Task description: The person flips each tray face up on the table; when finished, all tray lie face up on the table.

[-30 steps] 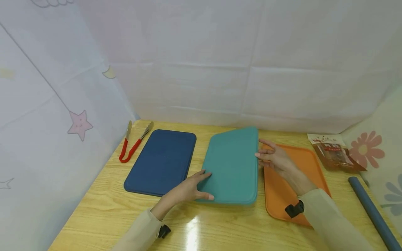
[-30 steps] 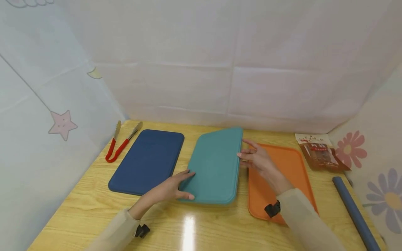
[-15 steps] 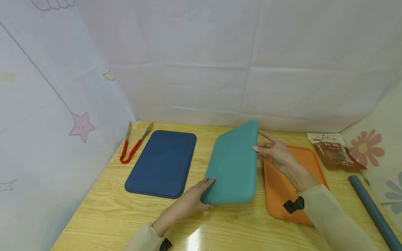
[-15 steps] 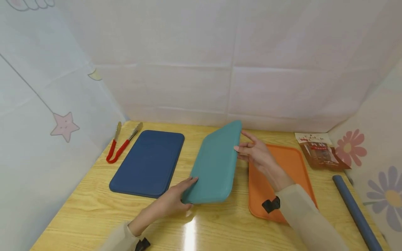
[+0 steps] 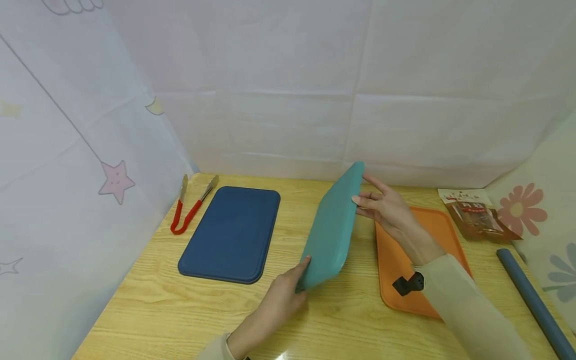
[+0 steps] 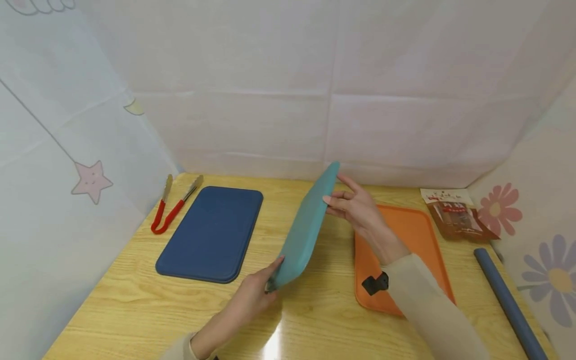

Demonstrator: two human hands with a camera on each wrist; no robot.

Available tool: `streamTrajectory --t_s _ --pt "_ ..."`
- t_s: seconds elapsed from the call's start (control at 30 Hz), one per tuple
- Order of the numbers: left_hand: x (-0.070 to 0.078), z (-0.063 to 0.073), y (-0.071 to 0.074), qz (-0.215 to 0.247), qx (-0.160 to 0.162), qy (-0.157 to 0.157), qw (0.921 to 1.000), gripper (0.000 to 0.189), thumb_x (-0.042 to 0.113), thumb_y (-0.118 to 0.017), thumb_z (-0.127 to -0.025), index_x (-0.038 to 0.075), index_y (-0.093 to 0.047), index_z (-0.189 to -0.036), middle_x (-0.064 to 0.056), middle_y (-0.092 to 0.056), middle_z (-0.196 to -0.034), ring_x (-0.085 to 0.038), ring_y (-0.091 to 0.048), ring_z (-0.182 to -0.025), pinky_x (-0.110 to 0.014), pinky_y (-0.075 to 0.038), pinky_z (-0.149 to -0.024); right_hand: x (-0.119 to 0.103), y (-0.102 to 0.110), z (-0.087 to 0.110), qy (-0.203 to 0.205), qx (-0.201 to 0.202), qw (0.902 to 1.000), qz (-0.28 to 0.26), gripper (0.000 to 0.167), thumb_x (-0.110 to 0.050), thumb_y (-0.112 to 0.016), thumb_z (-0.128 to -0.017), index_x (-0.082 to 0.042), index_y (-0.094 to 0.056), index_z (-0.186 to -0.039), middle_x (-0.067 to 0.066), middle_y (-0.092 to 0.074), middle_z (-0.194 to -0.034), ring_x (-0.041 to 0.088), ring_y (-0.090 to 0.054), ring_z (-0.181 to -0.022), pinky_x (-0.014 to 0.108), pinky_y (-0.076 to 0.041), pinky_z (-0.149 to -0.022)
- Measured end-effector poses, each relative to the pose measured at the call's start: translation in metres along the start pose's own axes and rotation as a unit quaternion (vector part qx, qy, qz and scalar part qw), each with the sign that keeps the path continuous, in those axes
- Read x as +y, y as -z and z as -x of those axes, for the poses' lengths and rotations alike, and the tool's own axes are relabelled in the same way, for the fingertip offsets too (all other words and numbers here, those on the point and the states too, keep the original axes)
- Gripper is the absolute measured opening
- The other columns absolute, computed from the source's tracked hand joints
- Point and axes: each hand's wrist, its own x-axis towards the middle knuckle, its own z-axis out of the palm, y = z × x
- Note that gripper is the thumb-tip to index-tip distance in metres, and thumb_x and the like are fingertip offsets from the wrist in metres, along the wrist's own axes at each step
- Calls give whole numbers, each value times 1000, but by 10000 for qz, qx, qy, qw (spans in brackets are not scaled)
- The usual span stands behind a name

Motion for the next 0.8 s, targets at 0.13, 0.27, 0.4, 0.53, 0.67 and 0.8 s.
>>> streamTrajectory --t_s 0.13,0.27,0.4,0.53,0.67,0.8 --pt "10 -1 -1 -4 295 -243 9993 70 -12 -67 -80 -4 -40 -144 -26 -58 -126 -34 -60 -113 -40 -54 -87 -6 -8 -3 108 75 9999 68 88 -4 -70 -88 -18 -17 -156 8 -56 -100 16 -64 -85 32 -54 -87" --pt "24 -6 0 45 794 -732 9941 73 -5 -71 -84 2 -36 -148 -23 -59 -127 -32 -62 -111 -37 -56 -83 -10 -15 -7 213 134 9996 92 84 -3 -69 -89 -16 -19 -156 7 -57 -101 15 -65 -86 31 -55 -86" --pt "40 -9 4 100 1382 -1119 9840 82 -1 -71 -85 12 -28 -153 -22 -62 -121 -28 -66 -103 -34 -58 -74 -12 -23 -12 198 122 9997 92 81 -2 -69 -88 -16 -24 -154 6 -55 -98 16 -64 -87 33 -54 -86" --pt "55 -16 10 -33 1859 -1451 9718 84 -2 -70 -86 19 -26 -154 -18 -66 -115 -22 -70 -91 -25 -58 -65 -13 -29 -17 214 176 9993 262 78 -5 -69 -89 -16 -26 -154 8 -51 -105 17 -62 -89 33 -54 -87" --pt "60 -19 13 -122 2154 -1614 9630 79 -5 -69 -85 18 -34 -151 -16 -68 -111 -18 -71 -81 -13 -53 -58 -3 -30 -21 299 133 9982 509 70 -17 -59 -97 -15 -19 -155 16 -51 -118 22 -63 -96 39 -54 -88" --pt "56 -16 17 43 2236 -1319 9657 75 -3 -69 -85 19 -38 -150 -17 -68 -108 -18 -71 -78 -8 -49 -54 32 -18 -23 -59 -11 9861 1660 71 -32 -48 -103 -8 -7 -156 26 -46 -133 38 -57 -113 49 -50 -92"
